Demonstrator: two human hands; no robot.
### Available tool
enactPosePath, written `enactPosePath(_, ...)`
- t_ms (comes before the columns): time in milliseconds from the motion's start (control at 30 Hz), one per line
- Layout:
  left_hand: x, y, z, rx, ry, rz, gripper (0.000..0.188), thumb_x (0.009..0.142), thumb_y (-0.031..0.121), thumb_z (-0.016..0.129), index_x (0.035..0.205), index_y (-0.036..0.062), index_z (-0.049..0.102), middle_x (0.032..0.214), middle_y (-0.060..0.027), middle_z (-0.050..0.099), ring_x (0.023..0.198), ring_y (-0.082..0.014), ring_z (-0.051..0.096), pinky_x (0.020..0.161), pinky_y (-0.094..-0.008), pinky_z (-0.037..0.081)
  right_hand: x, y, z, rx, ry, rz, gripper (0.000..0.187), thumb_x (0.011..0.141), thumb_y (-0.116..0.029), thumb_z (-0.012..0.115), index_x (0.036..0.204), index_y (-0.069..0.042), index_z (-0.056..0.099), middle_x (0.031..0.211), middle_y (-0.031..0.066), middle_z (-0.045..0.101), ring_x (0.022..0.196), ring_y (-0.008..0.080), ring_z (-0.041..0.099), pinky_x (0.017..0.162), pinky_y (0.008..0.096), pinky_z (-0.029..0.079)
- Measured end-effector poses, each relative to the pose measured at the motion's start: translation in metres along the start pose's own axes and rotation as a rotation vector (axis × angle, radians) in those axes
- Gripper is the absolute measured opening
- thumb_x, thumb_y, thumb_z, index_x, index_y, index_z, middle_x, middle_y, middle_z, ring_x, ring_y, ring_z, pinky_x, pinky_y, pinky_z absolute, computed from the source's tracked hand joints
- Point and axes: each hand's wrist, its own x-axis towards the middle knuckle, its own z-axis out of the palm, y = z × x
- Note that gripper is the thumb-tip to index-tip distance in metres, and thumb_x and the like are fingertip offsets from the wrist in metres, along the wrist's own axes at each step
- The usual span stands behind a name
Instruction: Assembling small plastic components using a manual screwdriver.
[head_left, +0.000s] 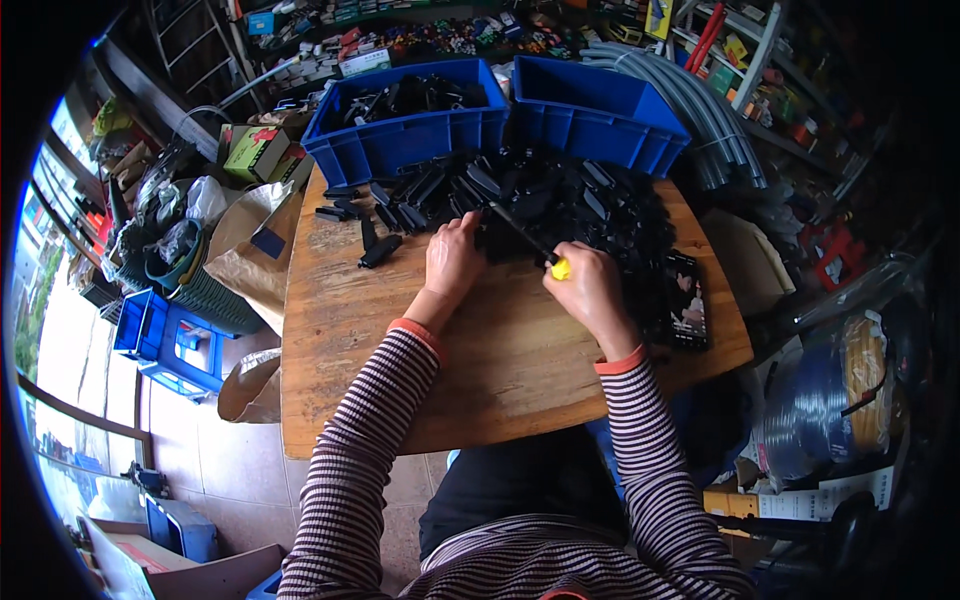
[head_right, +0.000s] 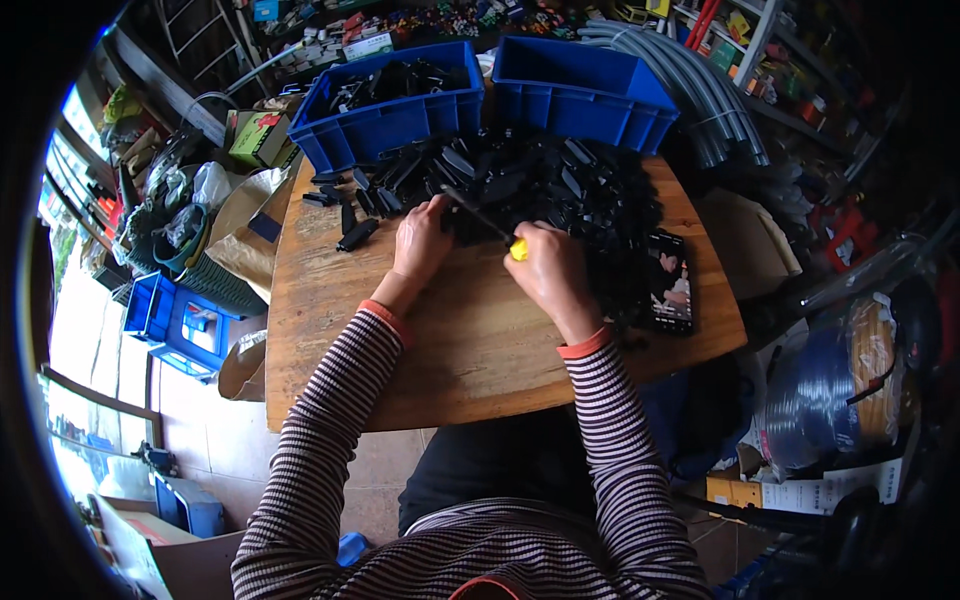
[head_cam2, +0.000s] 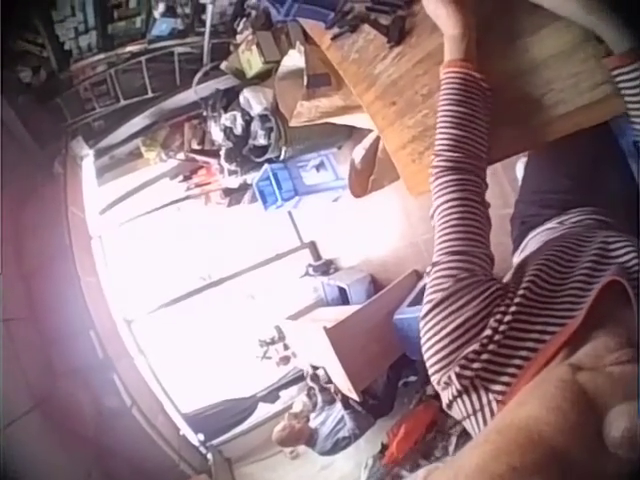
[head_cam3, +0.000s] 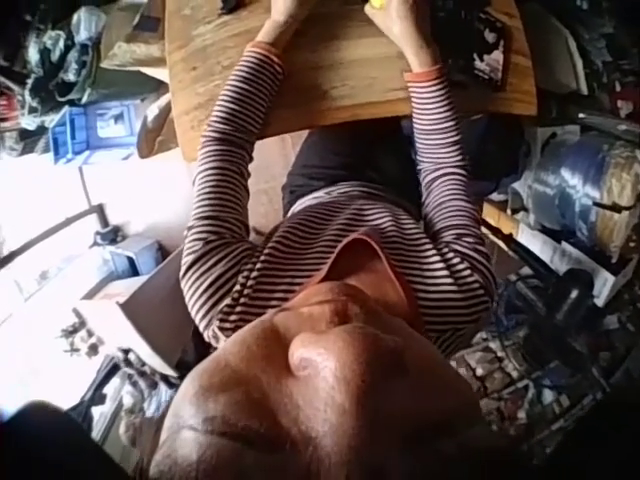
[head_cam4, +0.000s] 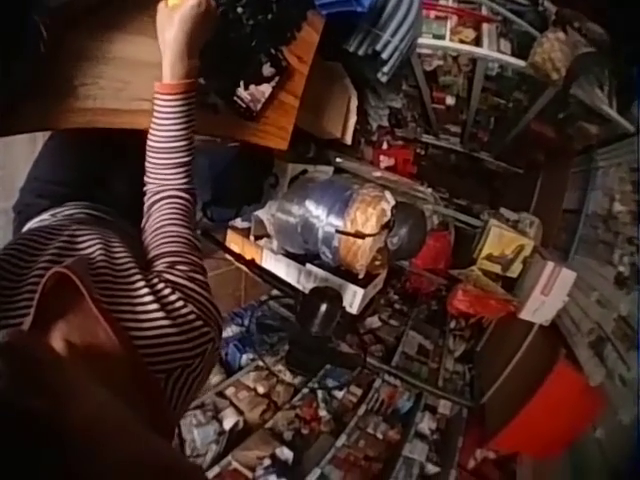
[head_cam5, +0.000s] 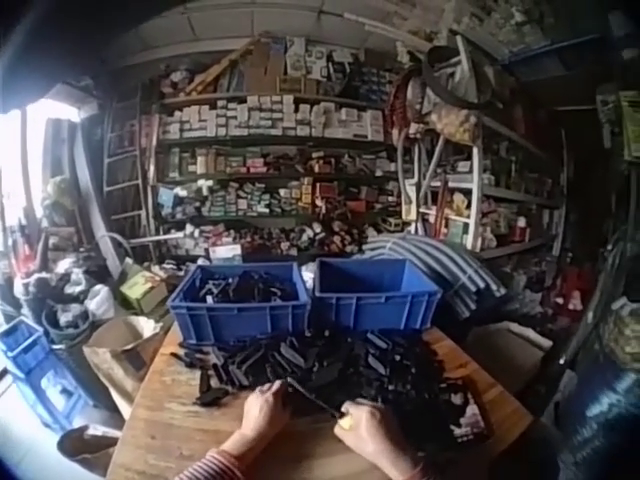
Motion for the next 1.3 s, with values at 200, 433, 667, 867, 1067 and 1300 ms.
enactPosePath(200,-0.018,0.010,-0.033,0.078,0.031,0.201,0.016,0.078,0.009,0.067,0.093,0.0055,0.064,0.079,-0.0143,0.065,0.072,-0.0344,0.064,0.065,-0.0420,0.052,-0.016,-0.028,-0.021,0.109,-0.064,-0.006,0.010,0.076,-0.002,0.068,0.082,0.000,0.060,0.082,0.0168,0.065,0.073,0.0310,0.066,0.063,0.0320,0.051)
enactPosePath(433,-0.107,0.080,-0.052,-0.046,-0.380,0.279,0.026,0.072,0.013,0.071,0.093,0.0037,0.061,0.078,-0.0139,0.063,0.074,-0.0301,0.063,0.067,-0.0386,0.052,-0.038,-0.010,-0.017,0.285,0.040,0.030,0.010,0.079,-0.004,0.069,0.081,-0.002,0.059,0.073,0.0152,0.063,0.063,0.0315,0.063,0.054,0.0335,0.047)
enactPosePath(667,-0.104,0.081,-0.075,-0.112,-0.468,0.381,0.035,0.068,0.017,0.069,0.099,0.0022,0.060,0.098,-0.0151,0.061,0.091,-0.0303,0.060,0.076,-0.0376,0.051,-0.050,-0.015,-0.014,0.216,-0.013,0.003,0.012,0.077,-0.002,0.070,0.083,-0.003,0.060,0.073,0.0147,0.064,0.064,0.0314,0.064,0.055,0.0346,0.048)
enactPosePath(867,-0.115,0.076,-0.069,0.075,-0.419,0.765,0.035,0.071,0.017,0.063,0.102,0.0013,0.059,0.109,-0.0135,0.058,0.102,-0.0274,0.057,0.080,-0.0353,0.049,-0.047,-0.023,-0.011,0.206,-0.137,-0.081,0.018,0.072,0.001,0.072,0.086,-0.003,0.061,0.078,0.0133,0.065,0.070,0.0311,0.065,0.059,0.0357,0.050)
enactPosePath(1067,-0.115,0.078,-0.071,0.132,-0.553,0.755,0.033,0.073,0.016,0.060,0.102,0.0006,0.058,0.109,-0.0136,0.059,0.104,-0.0264,0.057,0.083,-0.0340,0.049,-0.043,-0.019,-0.007,0.128,-0.214,-0.170,0.024,0.066,0.003,0.073,0.086,-0.004,0.060,0.081,0.0116,0.064,0.076,0.0302,0.065,0.063,0.0360,0.051)
enactPosePath(1300,-0.118,0.076,-0.069,0.110,-0.570,0.731,0.033,0.073,0.016,0.059,0.102,0.0002,0.058,0.107,-0.0138,0.059,0.105,-0.0268,0.057,0.084,-0.0342,0.049,-0.043,-0.013,-0.002,0.115,-0.205,-0.317,0.025,0.065,0.003,0.072,0.086,-0.004,0.059,0.082,0.0101,0.063,0.077,0.0298,0.064,0.064,0.0359,0.051)
